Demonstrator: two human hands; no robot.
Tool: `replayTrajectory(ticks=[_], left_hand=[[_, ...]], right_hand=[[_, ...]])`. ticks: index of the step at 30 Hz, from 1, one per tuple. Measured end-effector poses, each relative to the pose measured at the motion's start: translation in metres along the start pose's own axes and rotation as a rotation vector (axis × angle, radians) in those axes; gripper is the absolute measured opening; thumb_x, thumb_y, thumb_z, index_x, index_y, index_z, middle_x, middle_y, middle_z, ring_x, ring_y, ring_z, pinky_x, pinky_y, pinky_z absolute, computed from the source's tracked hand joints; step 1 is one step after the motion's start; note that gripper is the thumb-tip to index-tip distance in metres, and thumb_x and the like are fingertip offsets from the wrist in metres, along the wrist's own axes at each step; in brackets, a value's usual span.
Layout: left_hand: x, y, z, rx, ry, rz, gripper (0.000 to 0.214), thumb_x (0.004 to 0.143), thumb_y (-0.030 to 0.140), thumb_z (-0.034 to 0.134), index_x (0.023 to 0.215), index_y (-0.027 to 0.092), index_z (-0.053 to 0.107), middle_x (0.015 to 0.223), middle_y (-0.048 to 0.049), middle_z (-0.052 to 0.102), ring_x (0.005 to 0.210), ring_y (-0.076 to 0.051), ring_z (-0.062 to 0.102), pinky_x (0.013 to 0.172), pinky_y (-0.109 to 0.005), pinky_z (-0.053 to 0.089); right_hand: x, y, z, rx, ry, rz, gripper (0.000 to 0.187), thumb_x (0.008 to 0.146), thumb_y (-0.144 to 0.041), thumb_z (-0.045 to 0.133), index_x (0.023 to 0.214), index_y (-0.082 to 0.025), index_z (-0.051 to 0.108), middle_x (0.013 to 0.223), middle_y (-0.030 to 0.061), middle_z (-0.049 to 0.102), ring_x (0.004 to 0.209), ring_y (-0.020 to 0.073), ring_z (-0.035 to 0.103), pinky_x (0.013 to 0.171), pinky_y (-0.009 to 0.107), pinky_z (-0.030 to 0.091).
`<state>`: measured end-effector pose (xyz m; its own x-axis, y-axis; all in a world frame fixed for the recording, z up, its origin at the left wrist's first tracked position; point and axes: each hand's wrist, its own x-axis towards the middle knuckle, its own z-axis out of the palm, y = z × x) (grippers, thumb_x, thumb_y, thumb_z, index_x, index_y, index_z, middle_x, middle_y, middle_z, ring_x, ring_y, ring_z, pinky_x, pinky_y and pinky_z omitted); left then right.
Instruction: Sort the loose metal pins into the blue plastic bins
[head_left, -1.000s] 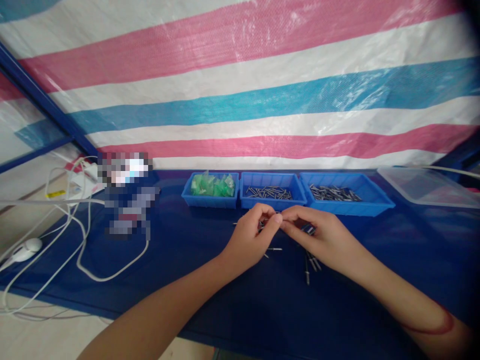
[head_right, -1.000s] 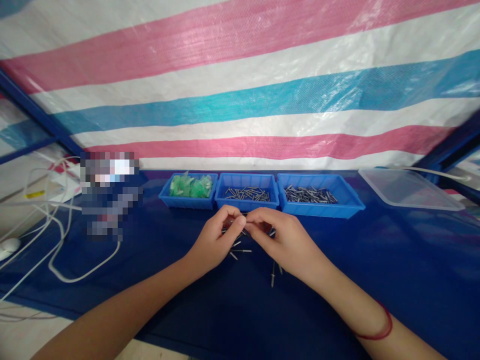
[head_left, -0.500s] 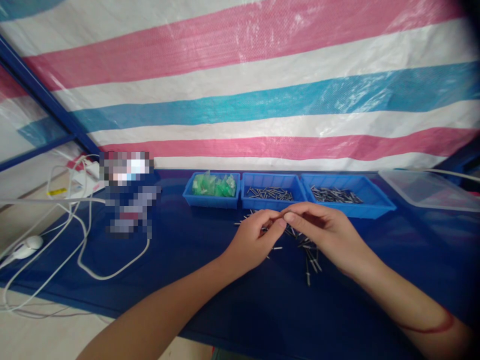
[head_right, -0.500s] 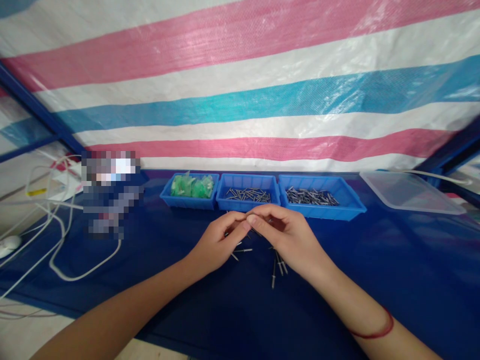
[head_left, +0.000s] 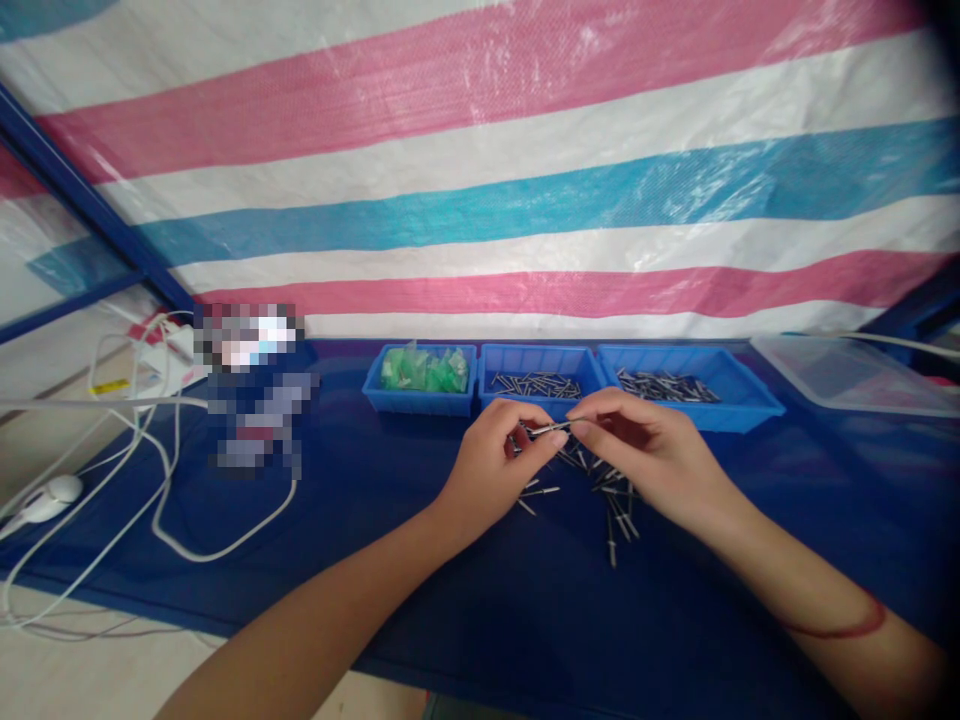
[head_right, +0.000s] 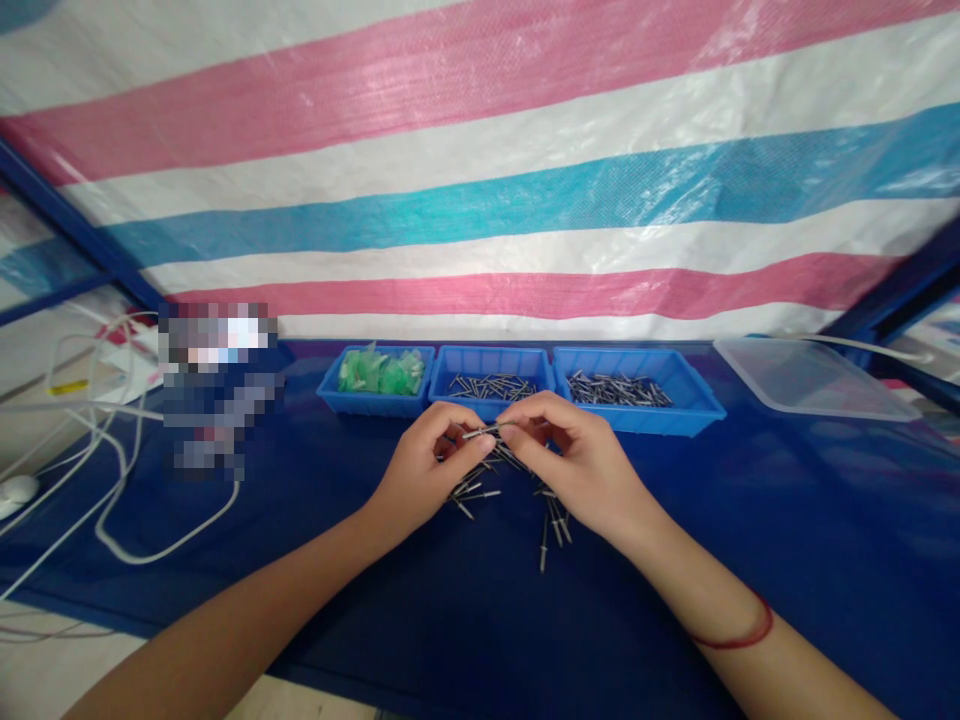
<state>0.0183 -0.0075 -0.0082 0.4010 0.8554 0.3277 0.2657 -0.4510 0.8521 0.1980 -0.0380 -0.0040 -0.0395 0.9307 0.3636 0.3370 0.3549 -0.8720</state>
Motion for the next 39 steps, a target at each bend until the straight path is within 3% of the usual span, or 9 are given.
replayTrajectory(ticks=[5,8,11,15,19,23,26,33,39], left_hand=[[-0.001,0.004,-0.002,0.05,0.047,0.063,0.02,0.085,0.037,0.061,0.084,0.017,0.06,0.083,-0.0017,0.061,0.068,-0.011,0.054,0.061,-0.023,0.043],[-0.001,0.002,-0.003,0.143,0.019,0.091,0.023,0.083,0.039,0.064,0.09,0.018,0.062,0.084,-0.0018,0.064,0.073,-0.013,0.056,0.069,-0.026,0.045],[-0.001,-0.002,-0.005,0.283,-0.066,0.144,0.026,0.084,0.038,0.064,0.1,0.018,0.063,0.089,-0.0032,0.066,0.082,-0.016,0.058,0.078,-0.03,0.045],[-0.002,-0.005,-0.006,0.507,-0.202,0.204,0.022,0.086,0.035,0.06,0.1,0.02,0.066,0.1,-0.0045,0.066,0.096,-0.021,0.055,0.085,-0.035,0.041],[-0.005,-0.006,-0.005,0.645,-0.289,0.197,0.024,0.087,0.04,0.058,0.103,0.024,0.067,0.109,-0.0042,0.064,0.102,-0.024,0.052,0.082,-0.037,0.038],[-0.008,-0.009,-0.004,0.698,-0.33,0.211,0.023,0.088,0.04,0.057,0.102,0.025,0.068,0.113,-0.0039,0.063,0.104,-0.023,0.05,0.08,-0.036,0.036],[-0.008,-0.01,-0.004,0.725,-0.328,0.23,0.02,0.09,0.038,0.056,0.1,0.025,0.068,0.112,-0.0024,0.063,0.103,-0.022,0.05,0.079,-0.036,0.035],[-0.008,-0.006,-0.007,0.741,-0.351,0.266,0.019,0.091,0.036,0.054,0.09,0.024,0.069,0.107,-0.0007,0.064,0.101,-0.02,0.05,0.079,-0.035,0.032],[-0.01,0.001,-0.014,0.754,-0.405,0.291,0.023,0.082,0.044,0.062,0.09,0.023,0.068,0.105,-0.0024,0.063,0.098,-0.022,0.05,0.079,-0.036,0.031]], right_hand=[[0.002,0.004,0.0,-0.066,-0.093,-0.016,0.019,0.084,-0.042,0.06,0.087,-0.024,0.067,0.086,0.0038,0.066,0.081,0.0184,0.061,0.072,0.032,0.05],[0.005,0.01,-0.002,-0.093,-0.075,-0.025,0.022,0.085,-0.043,0.058,0.088,-0.024,0.067,0.089,0.0042,0.068,0.083,0.0192,0.062,0.074,0.033,0.05],[0.01,0.016,-0.014,-0.222,0.089,0.022,0.026,0.085,-0.046,0.056,0.086,-0.022,0.068,0.089,0.0034,0.07,0.082,0.0186,0.063,0.072,0.03,0.05],[0.017,0.022,-0.046,-0.497,0.34,0.127,0.036,0.086,-0.048,0.05,0.081,-0.017,0.068,0.075,0.0048,0.068,0.067,0.0168,0.06,0.061,0.027,0.046],[0.021,0.03,-0.078,-0.741,0.446,0.185,0.031,0.082,-0.04,0.051,0.08,-0.014,0.068,0.07,0.0082,0.066,0.064,0.0185,0.056,0.063,0.03,0.041],[0.021,0.041,-0.088,-0.97,0.38,0.203,0.034,0.079,-0.041,0.053,0.076,-0.013,0.072,0.085,0.0171,0.067,0.083,0.0296,0.057,0.077,0.042,0.04],[0.02,0.044,-0.083,-1.065,0.345,0.213,0.042,0.082,-0.05,0.049,0.082,-0.016,0.074,0.096,0.0189,0.066,0.097,0.0377,0.054,0.078,0.05,0.039],[0.021,0.043,-0.074,-0.955,-0.05,-0.088,0.033,0.083,-0.051,0.055,0.091,-0.025,0.073,0.097,0.0066,0.07,0.093,0.0272,0.06,0.084,0.043,0.043],[0.019,0.052,-0.077,-0.963,-0.089,-0.136,0.023,0.085,-0.039,0.056,0.094,-0.025,0.072,0.101,0.0059,0.07,0.093,0.0257,0.059,0.085,0.042,0.044]])
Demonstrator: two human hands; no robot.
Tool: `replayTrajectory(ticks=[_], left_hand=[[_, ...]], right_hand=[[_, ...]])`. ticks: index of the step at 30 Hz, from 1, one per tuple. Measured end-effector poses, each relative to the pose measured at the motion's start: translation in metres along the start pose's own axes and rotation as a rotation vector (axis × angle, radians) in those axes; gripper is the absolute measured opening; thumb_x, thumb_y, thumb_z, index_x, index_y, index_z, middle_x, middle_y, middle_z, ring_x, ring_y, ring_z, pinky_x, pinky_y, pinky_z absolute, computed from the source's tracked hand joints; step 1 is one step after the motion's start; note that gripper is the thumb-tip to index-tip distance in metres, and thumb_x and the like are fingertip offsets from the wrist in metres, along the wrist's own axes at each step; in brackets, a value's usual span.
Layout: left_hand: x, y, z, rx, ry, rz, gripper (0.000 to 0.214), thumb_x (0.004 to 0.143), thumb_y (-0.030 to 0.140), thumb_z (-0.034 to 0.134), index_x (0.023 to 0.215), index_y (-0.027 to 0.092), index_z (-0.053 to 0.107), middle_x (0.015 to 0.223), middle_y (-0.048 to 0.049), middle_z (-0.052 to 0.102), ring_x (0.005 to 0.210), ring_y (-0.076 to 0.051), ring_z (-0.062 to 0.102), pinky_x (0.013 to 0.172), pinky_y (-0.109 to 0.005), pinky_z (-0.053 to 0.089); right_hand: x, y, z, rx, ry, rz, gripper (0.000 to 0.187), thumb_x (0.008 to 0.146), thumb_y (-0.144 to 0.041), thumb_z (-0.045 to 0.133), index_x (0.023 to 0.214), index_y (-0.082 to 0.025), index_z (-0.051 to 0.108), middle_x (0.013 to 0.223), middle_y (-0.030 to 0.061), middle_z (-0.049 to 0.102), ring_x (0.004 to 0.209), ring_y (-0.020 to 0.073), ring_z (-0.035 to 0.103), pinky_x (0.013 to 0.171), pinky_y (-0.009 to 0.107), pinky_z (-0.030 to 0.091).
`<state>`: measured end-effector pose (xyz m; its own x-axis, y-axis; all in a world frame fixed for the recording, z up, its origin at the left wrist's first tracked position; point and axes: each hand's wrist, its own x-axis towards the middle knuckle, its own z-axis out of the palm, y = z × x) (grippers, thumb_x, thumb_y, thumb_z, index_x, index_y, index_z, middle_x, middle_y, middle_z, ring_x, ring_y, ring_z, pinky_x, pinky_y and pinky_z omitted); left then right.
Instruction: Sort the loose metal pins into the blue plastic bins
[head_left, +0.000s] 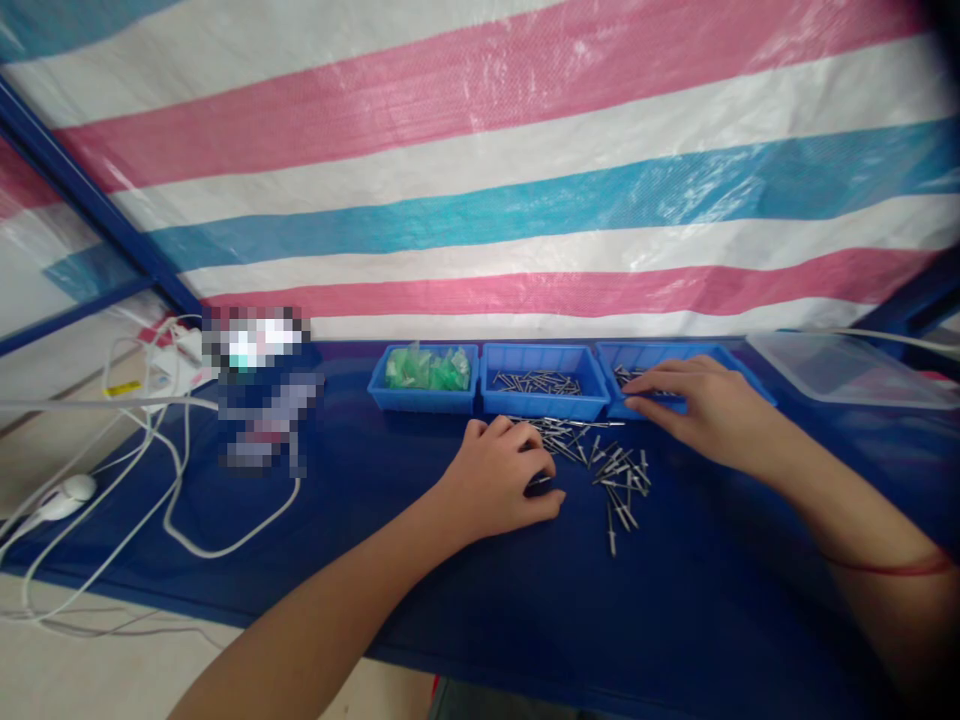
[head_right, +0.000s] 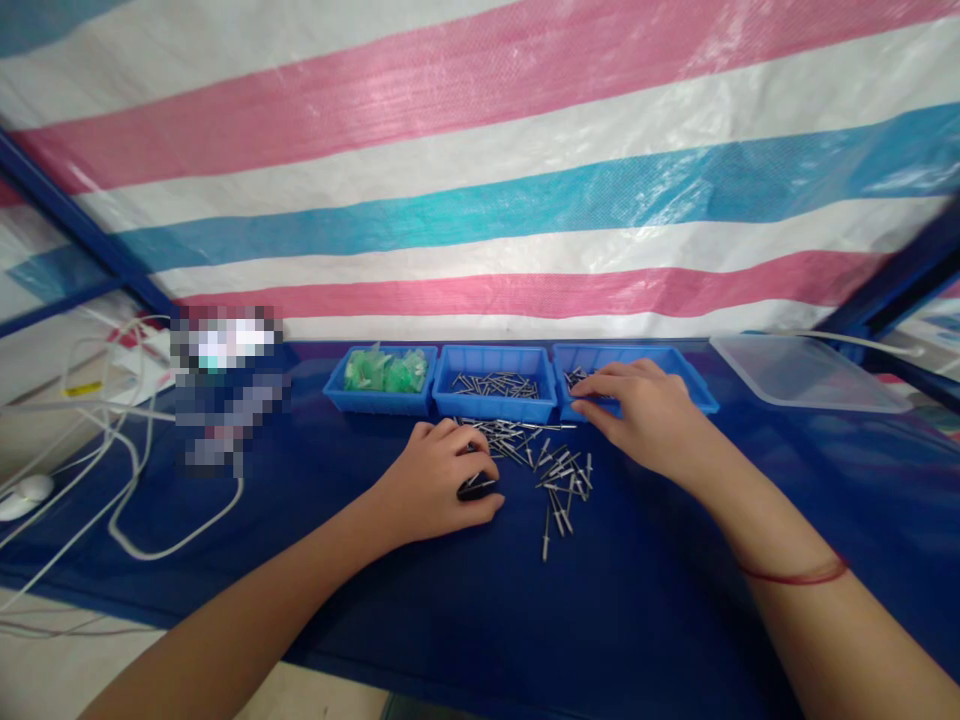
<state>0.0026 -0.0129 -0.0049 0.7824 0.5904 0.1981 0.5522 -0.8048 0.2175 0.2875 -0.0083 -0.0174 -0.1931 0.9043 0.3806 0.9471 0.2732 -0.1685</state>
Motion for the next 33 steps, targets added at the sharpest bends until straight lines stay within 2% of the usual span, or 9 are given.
replayTrajectory(ticks=[4,7,10,12,14,17,23,27,33], left_hand=[[0.0,0.0,-0.002,0.044,-0.05,0.007,0.017,0.087,0.035,0.057,0.088,0.022,0.068,0.105,-0.0035,0.062,0.096,-0.021,0.05,0.076,-0.035,0.031],[0.001,0.001,-0.001,0.081,-0.055,0.003,0.019,0.092,0.032,0.052,0.088,0.021,0.067,0.106,-0.0036,0.062,0.095,-0.02,0.05,0.076,-0.036,0.031],[0.003,0.002,0.003,0.106,-0.016,-0.014,0.019,0.094,0.032,0.05,0.089,0.02,0.065,0.108,-0.0035,0.062,0.097,-0.021,0.05,0.077,-0.036,0.032],[0.004,0.002,0.006,0.083,0.045,-0.039,0.019,0.095,0.033,0.05,0.091,0.019,0.063,0.109,-0.0037,0.061,0.101,-0.021,0.049,0.079,-0.035,0.034],[0.005,0.001,0.009,0.034,0.107,-0.074,0.02,0.096,0.032,0.046,0.094,0.019,0.061,0.11,-0.0037,0.061,0.104,-0.02,0.049,0.082,-0.034,0.035],[0.006,0.0,0.01,0.01,0.13,-0.111,0.022,0.098,0.032,0.042,0.096,0.018,0.059,0.107,-0.0031,0.062,0.102,-0.019,0.05,0.082,-0.033,0.036],[0.004,-0.005,0.005,0.057,0.105,-0.127,0.025,0.098,0.029,0.038,0.094,0.02,0.06,0.103,-0.003,0.063,0.097,-0.02,0.051,0.08,-0.034,0.036],[0.004,-0.008,0.005,0.002,0.143,-0.167,0.022,0.097,0.026,0.039,0.097,0.021,0.061,0.103,-0.0017,0.064,0.097,-0.02,0.052,0.081,-0.033,0.037],[0.005,-0.008,0.013,-0.02,0.103,-0.161,0.019,0.095,0.027,0.043,0.1,0.024,0.061,0.104,-0.0005,0.065,0.098,-0.021,0.053,0.08,-0.035,0.038]], right_hand=[[0.0,-0.002,-0.003,0.007,0.003,-0.014,0.022,0.086,-0.034,0.055,0.094,-0.023,0.073,0.1,0.0065,0.07,0.092,0.0245,0.06,0.085,0.041,0.045],[0.001,-0.013,-0.012,0.014,0.055,-0.014,0.025,0.087,-0.035,0.054,0.097,-0.02,0.072,0.1,0.0098,0.069,0.092,0.0253,0.061,0.088,0.041,0.044],[0.002,-0.031,-0.021,0.074,0.162,0.038,0.026,0.087,-0.037,0.054,0.1,-0.018,0.068,0.094,0.0102,0.069,0.088,0.0246,0.062,0.083,0.038,0.045],[0.001,-0.045,-0.023,0.153,0.174,0.053,0.025,0.087,-0.038,0.054,0.097,-0.019,0.066,0.089,0.0079,0.068,0.081,0.022,0.062,0.074,0.035,0.047],[-0.001,-0.06,-0.021,0.242,0.109,0.007,0.024,0.089,-0.039,0.053,0.095,-0.02,0.066,0.087,0.0061,0.067,0.076,0.0187,0.062,0.068,0.032,0.047],[-0.005,-0.08,-0.014,0.32,-0.031,-0.125,0.025,0.091,-0.038,0.05,0.098,-0.02,0.065,0.092,0.0063,0.067,0.079,0.0169,0.062,0.071,0.03,0.048],[-0.01,-0.096,0.008,0.252,-0.209,-0.293,0.02,0.089,-0.032,0.054,0.099,-0.02,0.067,0.092,0.0078,0.064,0.087,0.0204,0.062,0.079,0.034,0.05],[-0.01,-0.094,0.018,0.265,-0.239,-0.333,0.019,0.091,-0.022,0.049,0.094,-0.02,0.068,0.093,0.0074,0.064,0.087,0.0189,0.061,0.079,0.033,0.05],[-0.01,-0.094,0.023,0.172,-0.208,-0.278,0.015,0.089,-0.018,0.051,0.091,-0.018,0.066,0.087,0.0064,0.063,0.083,0.0194,0.06,0.076,0.033,0.048]])
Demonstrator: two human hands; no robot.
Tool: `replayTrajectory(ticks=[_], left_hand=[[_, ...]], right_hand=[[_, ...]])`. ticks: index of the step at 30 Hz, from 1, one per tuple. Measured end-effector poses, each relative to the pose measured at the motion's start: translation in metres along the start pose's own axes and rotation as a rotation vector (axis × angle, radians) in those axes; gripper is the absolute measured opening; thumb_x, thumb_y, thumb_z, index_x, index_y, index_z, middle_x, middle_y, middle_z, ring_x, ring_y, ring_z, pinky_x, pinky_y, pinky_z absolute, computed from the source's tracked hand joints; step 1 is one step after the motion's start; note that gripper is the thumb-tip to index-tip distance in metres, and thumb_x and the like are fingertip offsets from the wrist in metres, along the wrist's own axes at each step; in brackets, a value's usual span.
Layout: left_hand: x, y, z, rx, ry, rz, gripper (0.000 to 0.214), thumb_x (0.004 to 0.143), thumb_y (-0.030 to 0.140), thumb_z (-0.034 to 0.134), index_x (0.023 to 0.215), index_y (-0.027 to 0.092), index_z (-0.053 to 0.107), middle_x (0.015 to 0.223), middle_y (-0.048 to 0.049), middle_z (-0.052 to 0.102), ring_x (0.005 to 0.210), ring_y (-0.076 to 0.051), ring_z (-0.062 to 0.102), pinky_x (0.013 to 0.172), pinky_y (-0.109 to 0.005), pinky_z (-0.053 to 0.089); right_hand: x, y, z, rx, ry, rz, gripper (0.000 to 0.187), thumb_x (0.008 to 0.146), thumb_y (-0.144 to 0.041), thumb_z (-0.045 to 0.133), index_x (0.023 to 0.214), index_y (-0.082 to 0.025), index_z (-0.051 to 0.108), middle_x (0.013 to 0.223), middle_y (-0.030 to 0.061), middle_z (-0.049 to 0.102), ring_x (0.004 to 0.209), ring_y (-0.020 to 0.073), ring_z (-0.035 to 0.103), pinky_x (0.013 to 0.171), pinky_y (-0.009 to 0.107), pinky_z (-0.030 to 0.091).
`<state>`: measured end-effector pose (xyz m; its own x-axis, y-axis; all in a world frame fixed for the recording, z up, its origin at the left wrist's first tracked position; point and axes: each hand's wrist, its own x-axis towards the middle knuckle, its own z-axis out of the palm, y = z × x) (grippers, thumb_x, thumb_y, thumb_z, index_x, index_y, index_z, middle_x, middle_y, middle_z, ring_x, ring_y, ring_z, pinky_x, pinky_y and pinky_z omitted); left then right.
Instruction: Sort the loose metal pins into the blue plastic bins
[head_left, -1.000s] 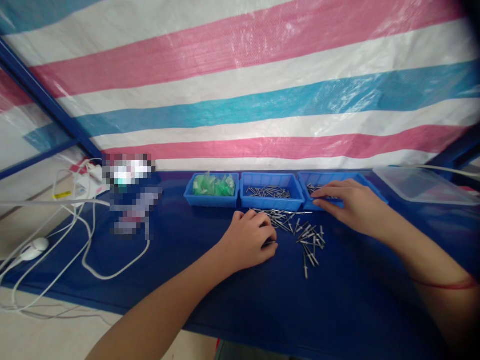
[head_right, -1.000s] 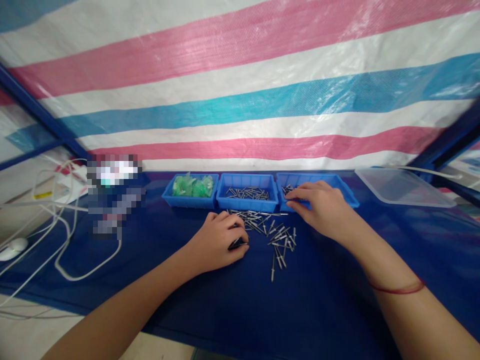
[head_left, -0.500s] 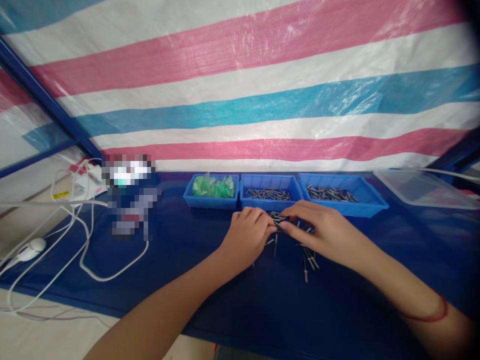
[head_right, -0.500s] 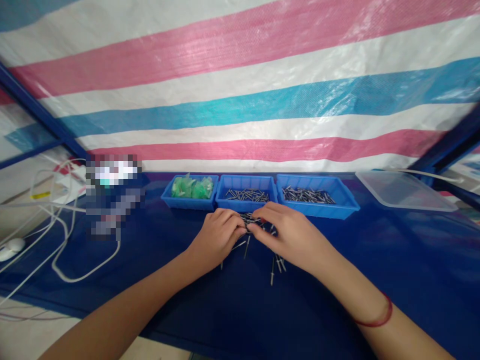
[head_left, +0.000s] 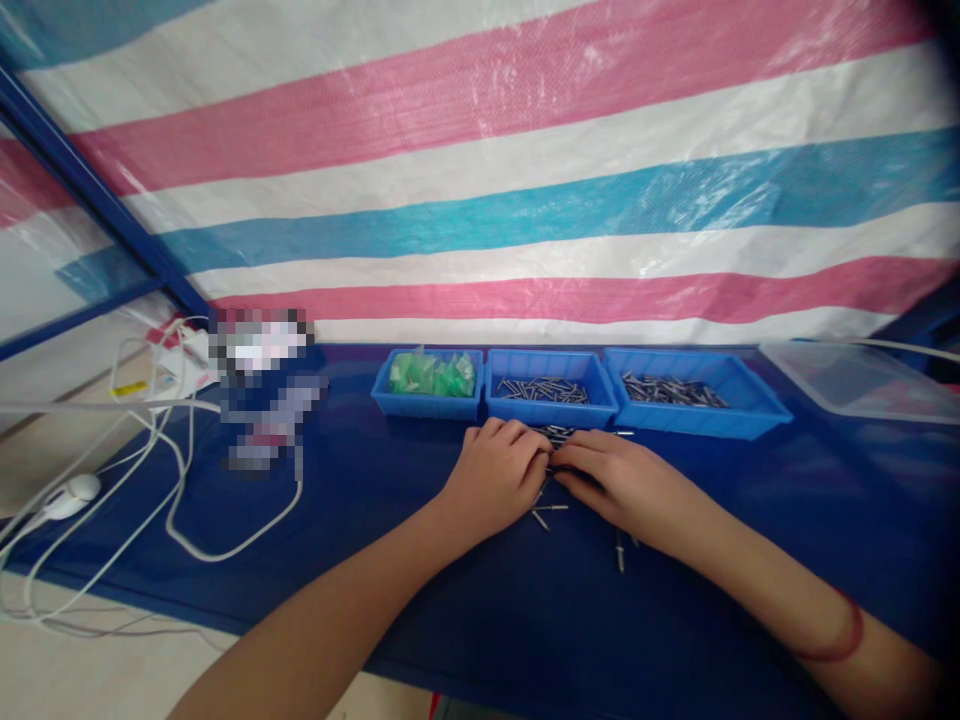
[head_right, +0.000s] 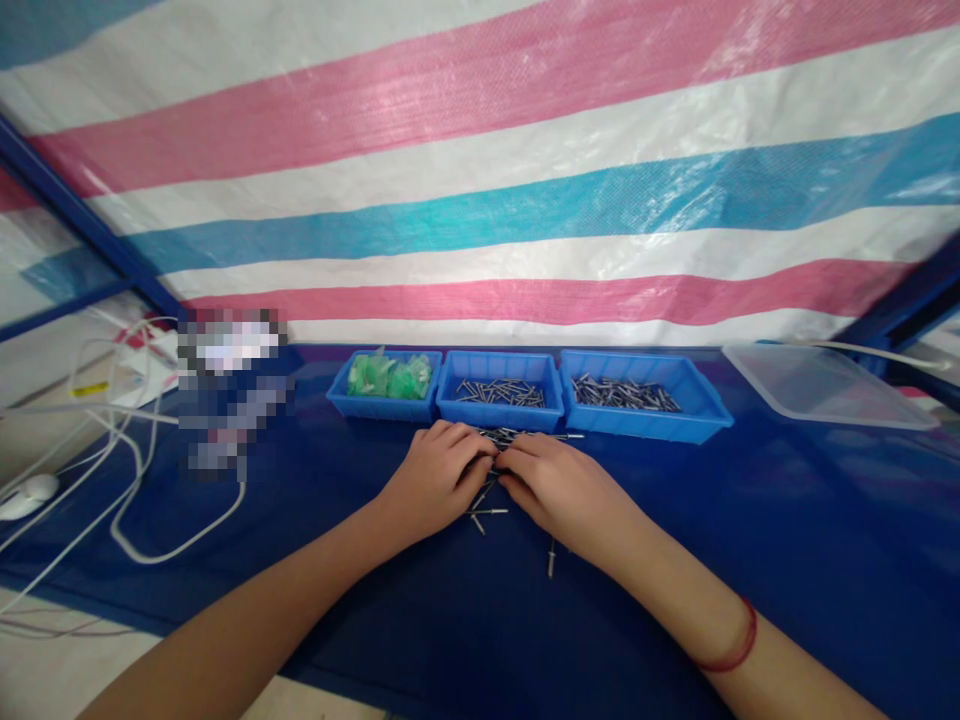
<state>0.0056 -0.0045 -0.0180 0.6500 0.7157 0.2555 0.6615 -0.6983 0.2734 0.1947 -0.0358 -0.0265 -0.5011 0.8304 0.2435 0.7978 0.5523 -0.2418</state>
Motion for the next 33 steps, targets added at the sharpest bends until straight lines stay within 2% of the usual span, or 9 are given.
replayTrajectory(ticks=[4,7,13,21,33], left_hand=[[0.0,0.001,-0.001,0.008,-0.012,0.001,0.019,0.094,0.027,0.044,0.103,0.024,0.061,0.106,-0.0009,0.064,0.098,-0.021,0.053,0.079,-0.035,0.038],[0.0,0.002,-0.002,0.034,-0.035,0.009,0.018,0.093,0.028,0.047,0.1,0.023,0.062,0.105,-0.0015,0.064,0.099,-0.021,0.053,0.078,-0.036,0.038],[0.0,0.001,-0.004,0.084,-0.078,0.04,0.017,0.091,0.032,0.052,0.097,0.022,0.064,0.105,-0.0034,0.063,0.098,-0.021,0.053,0.078,-0.035,0.037],[0.0,0.001,0.002,0.065,-0.038,0.031,0.018,0.094,0.033,0.05,0.101,0.024,0.064,0.11,-0.0025,0.06,0.099,-0.021,0.053,0.079,-0.035,0.038],[-0.002,0.004,0.007,0.045,-0.02,-0.003,0.018,0.093,0.034,0.052,0.1,0.024,0.065,0.109,-0.0016,0.06,0.1,-0.021,0.052,0.081,-0.036,0.039]], right_hand=[[0.0,-0.003,0.001,-0.133,0.051,0.006,0.015,0.088,-0.015,0.051,0.08,-0.017,0.063,0.078,0.0053,0.06,0.075,0.0192,0.058,0.07,0.033,0.046],[0.0,-0.005,0.0,-0.189,0.065,0.007,0.015,0.089,-0.016,0.049,0.079,-0.017,0.061,0.078,0.0058,0.059,0.075,0.0198,0.058,0.07,0.033,0.045],[0.0,-0.006,0.004,-0.186,0.089,0.056,0.014,0.09,-0.018,0.047,0.082,-0.018,0.059,0.079,0.0054,0.059,0.076,0.0184,0.057,0.069,0.031,0.044],[0.0,-0.006,0.01,-0.138,0.075,0.084,0.017,0.091,-0.017,0.042,0.082,-0.017,0.057,0.079,0.0068,0.058,0.075,0.0194,0.056,0.069,0.031,0.043],[0.0,-0.009,0.009,-0.142,0.066,0.131,0.015,0.089,-0.018,0.046,0.079,-0.016,0.057,0.077,0.0061,0.059,0.073,0.0186,0.058,0.067,0.031,0.04]])
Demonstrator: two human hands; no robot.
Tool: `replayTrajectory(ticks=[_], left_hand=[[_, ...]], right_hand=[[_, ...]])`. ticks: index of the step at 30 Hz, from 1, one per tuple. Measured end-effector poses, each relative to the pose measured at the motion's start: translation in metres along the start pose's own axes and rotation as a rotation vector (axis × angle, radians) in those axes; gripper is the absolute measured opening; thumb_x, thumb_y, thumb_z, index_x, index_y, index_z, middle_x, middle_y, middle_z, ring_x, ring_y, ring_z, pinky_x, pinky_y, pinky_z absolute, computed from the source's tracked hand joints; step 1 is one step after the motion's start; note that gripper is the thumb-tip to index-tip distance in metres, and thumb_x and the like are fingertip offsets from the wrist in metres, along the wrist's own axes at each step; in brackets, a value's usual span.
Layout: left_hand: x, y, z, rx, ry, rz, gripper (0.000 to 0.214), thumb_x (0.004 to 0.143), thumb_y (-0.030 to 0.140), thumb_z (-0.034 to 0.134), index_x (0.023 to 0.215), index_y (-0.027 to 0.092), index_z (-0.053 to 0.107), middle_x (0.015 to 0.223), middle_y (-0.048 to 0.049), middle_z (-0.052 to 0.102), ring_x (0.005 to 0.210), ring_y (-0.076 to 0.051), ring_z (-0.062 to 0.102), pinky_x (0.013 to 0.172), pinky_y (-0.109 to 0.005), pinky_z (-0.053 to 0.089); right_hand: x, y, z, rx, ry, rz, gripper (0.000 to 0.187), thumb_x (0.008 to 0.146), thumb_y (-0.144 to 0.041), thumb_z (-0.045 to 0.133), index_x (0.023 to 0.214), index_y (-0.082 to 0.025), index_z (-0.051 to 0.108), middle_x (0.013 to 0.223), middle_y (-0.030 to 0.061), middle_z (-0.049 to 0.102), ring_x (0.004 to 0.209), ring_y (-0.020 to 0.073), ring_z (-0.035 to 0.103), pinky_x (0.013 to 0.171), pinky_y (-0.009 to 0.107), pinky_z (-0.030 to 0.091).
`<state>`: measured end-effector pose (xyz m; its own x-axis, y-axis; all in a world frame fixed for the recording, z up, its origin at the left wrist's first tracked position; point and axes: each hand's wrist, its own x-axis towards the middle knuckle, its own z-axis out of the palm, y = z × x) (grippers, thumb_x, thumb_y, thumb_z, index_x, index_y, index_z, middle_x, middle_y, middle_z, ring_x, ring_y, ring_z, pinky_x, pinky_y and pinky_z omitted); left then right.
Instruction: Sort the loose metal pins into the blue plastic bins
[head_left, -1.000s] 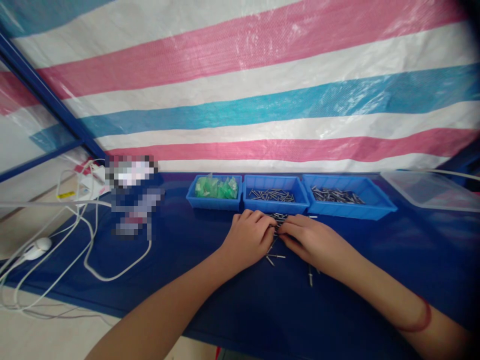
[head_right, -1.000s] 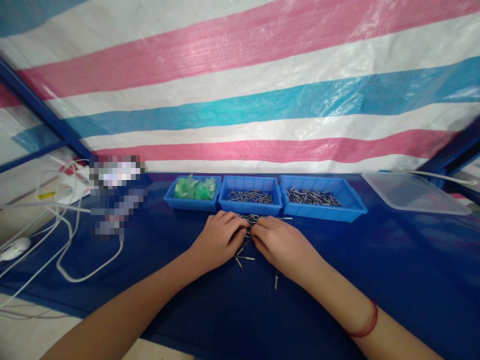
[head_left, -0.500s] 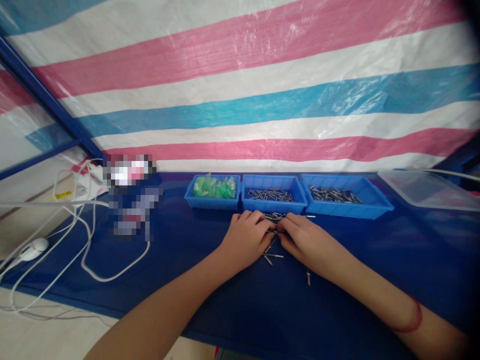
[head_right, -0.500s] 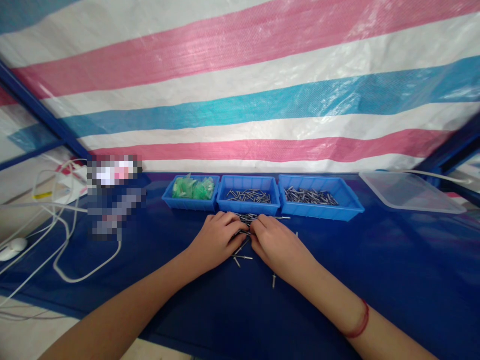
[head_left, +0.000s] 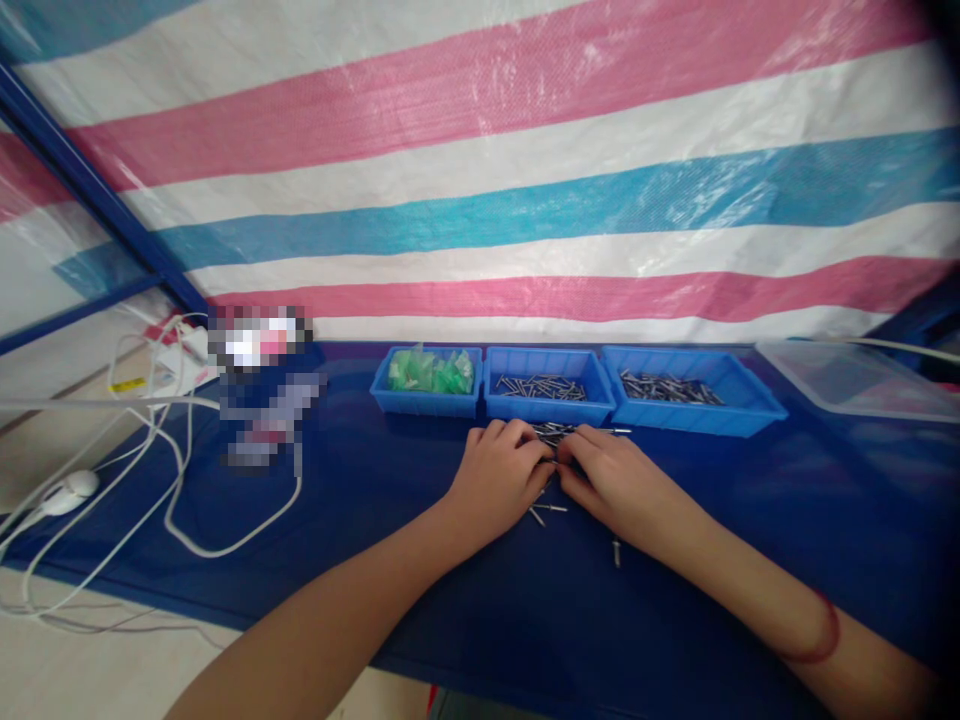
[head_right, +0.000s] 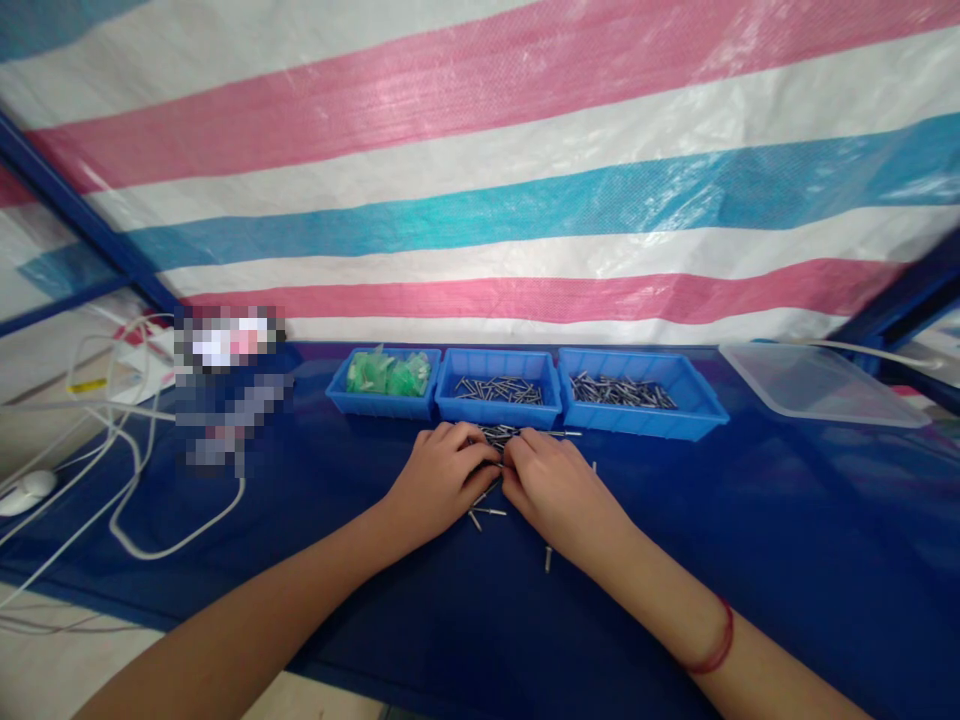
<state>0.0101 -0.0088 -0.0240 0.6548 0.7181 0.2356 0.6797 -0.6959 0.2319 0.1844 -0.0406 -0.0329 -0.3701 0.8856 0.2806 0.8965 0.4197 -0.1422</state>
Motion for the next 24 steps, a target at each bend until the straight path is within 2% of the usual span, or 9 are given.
replayTrajectory(ticks=[3,6,11,14,18,21,24], left_hand=[[0.0,0.002,-0.001,-0.036,0.011,-0.026,0.016,0.093,0.033,0.052,0.098,0.024,0.065,0.11,-0.0022,0.06,0.101,-0.021,0.052,0.083,-0.037,0.039],[0.001,0.002,-0.002,-0.105,0.081,-0.068,0.016,0.093,0.034,0.053,0.095,0.023,0.065,0.113,-0.0032,0.058,0.106,-0.021,0.05,0.086,-0.037,0.04],[0.005,0.0,-0.002,-0.283,0.205,-0.142,0.016,0.091,0.033,0.055,0.095,0.023,0.067,0.113,-0.0037,0.059,0.108,-0.02,0.052,0.093,-0.036,0.04],[0.007,-0.001,-0.001,-0.364,0.187,-0.161,0.016,0.09,0.032,0.056,0.096,0.023,0.069,0.108,-0.0038,0.061,0.105,-0.02,0.054,0.094,-0.036,0.042],[0.009,-0.002,-0.001,-0.453,0.17,-0.177,0.017,0.09,0.031,0.056,0.094,0.021,0.069,0.102,-0.0045,0.063,0.099,-0.02,0.057,0.091,-0.035,0.044],[0.009,-0.001,-0.002,-0.547,0.243,-0.162,0.015,0.089,0.029,0.057,0.089,0.019,0.069,0.098,-0.0049,0.065,0.098,-0.019,0.058,0.093,-0.034,0.044],[0.008,0.001,-0.005,-0.719,0.335,-0.153,0.015,0.088,0.028,0.057,0.09,0.018,0.068,0.095,-0.0049,0.067,0.093,-0.017,0.061,0.089,-0.031,0.047]], right_hand=[[-0.001,0.002,0.0,0.008,0.034,-0.016,0.016,0.091,-0.019,0.044,0.081,-0.017,0.056,0.079,0.0066,0.059,0.074,0.0186,0.057,0.068,0.031,0.039],[0.0,0.004,-0.003,0.056,0.085,-0.002,0.016,0.092,-0.023,0.043,0.085,-0.019,0.057,0.084,0.0076,0.061,0.082,0.0205,0.057,0.071,0.032,0.039],[0.005,0.004,-0.015,0.347,0.121,0.164,0.019,0.092,-0.033,0.046,0.089,-0.021,0.061,0.079,0.0022,0.066,0.071,0.0168,0.06,0.067,0.03,0.041],[0.006,0.003,-0.022,0.465,0.102,0.21,0.022,0.092,-0.037,0.047,0.086,-0.022,0.063,0.077,0.001,0.066,0.065,0.0152,0.059,0.062,0.028,0.042],[0.005,0.003,-0.026,0.5,0.143,0.242,0.022,0.09,-0.036,0.048,0.083,-0.021,0.063,0.072,0.0012,0.063,0.064,0.0155,0.057,0.061,0.029,0.044],[0.004,0.003,-0.027,0.577,0.175,0.301,0.024,0.089,-0.039,0.048,0.082,-0.021,0.061,0.07,0.0011,0.06,0.063,0.015,0.054,0.06,0.028,0.044],[0.005,0.001,-0.028,0.795,0.159,0.389,0.028,0.087,-0.046,0.051,0.082,-0.02,0.059,0.067,-0.0002,0.055,0.06,0.0131,0.05,0.056,0.027,0.042]])
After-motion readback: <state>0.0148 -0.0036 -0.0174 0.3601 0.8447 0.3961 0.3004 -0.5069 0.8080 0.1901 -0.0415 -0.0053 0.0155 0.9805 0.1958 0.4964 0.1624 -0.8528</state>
